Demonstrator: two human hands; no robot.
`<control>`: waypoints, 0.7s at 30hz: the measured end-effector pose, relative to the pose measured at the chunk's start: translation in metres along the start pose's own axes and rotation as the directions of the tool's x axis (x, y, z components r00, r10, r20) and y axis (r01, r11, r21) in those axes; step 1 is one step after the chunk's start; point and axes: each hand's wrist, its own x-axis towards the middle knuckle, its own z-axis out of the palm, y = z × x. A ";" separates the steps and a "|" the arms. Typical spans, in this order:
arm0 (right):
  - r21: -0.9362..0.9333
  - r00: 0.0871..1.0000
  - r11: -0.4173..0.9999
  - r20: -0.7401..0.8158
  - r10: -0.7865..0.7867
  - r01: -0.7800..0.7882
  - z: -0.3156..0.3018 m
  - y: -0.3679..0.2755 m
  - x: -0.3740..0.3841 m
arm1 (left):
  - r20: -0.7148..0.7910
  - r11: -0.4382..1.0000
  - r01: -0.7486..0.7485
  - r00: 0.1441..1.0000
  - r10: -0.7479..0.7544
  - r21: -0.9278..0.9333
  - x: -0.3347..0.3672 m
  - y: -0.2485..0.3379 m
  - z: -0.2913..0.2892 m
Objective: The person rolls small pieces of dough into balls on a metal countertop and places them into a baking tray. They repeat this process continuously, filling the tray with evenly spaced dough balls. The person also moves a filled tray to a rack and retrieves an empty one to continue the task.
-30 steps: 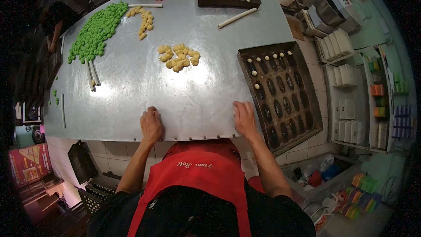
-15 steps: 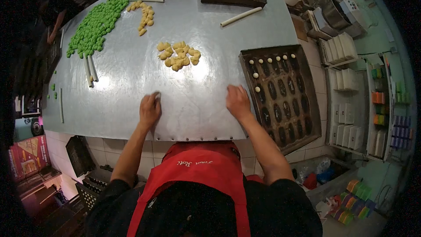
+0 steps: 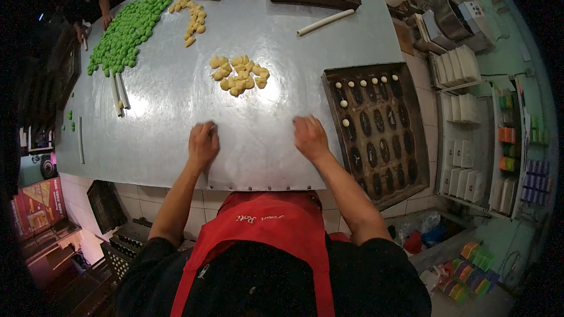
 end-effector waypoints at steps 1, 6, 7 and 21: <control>-0.016 0.998 0.999 0.048 0.037 -0.036 -0.009 -0.002 -0.019 | -0.005 0.998 0.053 0.999 -0.054 -0.045 -0.024 -0.002 -0.003; 0.126 0.988 0.991 0.143 -0.063 0.045 0.009 -0.068 -0.075 | -0.008 0.983 -0.016 1.000 0.015 -0.180 -0.076 0.049 0.023; 0.167 0.977 0.984 0.187 -0.100 0.069 0.019 -0.085 -0.058 | 0.014 0.982 0.021 1.000 -0.019 -0.190 -0.060 0.064 0.032; -0.051 0.986 0.985 0.000 0.166 -0.165 -0.006 -0.063 -0.045 | -0.117 1.000 0.029 0.993 -0.029 -0.003 -0.066 -0.005 -0.028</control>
